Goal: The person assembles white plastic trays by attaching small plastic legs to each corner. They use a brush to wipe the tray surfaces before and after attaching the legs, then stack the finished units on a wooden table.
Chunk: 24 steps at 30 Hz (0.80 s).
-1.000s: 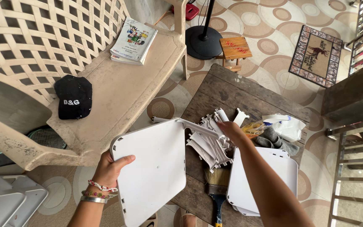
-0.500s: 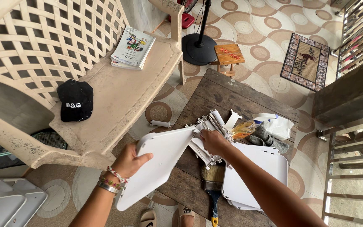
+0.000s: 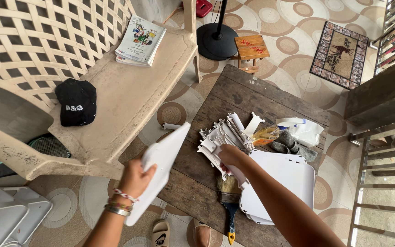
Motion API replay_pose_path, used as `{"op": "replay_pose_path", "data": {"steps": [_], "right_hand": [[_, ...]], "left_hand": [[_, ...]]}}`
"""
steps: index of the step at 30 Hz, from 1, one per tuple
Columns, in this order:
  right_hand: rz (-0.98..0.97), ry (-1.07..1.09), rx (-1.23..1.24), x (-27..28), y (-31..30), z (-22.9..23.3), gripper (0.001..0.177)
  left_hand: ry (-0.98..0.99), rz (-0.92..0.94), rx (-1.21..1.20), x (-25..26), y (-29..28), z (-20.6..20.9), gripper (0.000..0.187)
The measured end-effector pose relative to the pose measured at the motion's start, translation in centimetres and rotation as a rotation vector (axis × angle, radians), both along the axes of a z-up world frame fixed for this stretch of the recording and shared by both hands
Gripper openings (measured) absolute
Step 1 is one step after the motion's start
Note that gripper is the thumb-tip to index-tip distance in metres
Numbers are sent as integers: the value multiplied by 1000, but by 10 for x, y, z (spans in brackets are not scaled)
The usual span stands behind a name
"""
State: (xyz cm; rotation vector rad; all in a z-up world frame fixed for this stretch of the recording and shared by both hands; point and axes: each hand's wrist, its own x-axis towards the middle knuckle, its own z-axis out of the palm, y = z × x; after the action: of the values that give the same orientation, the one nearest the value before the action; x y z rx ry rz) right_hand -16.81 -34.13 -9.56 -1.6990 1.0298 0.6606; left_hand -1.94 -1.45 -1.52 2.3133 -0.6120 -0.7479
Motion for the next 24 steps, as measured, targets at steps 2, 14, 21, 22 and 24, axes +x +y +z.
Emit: {"op": "replay_pose_path", "data": {"steps": [2,14,21,22,24], "right_hand": [[27,11,-139,0,-20,-26,30],[2,-254,-775,-15,-43,-68,75],[132,-286,-579,-107,98,-53,17],[210,44,-354,-124,120,-59,36],[417,294,-247,-154,148,-75,52]], "left_hand": [[39,114,-164,10,12,4,20],[413,500,-680,2,36,-26,11],[545,647,-613,1,59,-41,21],[553,658,-597,-1,62,-44,23],[567,680,-571,-3,65,-53,28]]}}
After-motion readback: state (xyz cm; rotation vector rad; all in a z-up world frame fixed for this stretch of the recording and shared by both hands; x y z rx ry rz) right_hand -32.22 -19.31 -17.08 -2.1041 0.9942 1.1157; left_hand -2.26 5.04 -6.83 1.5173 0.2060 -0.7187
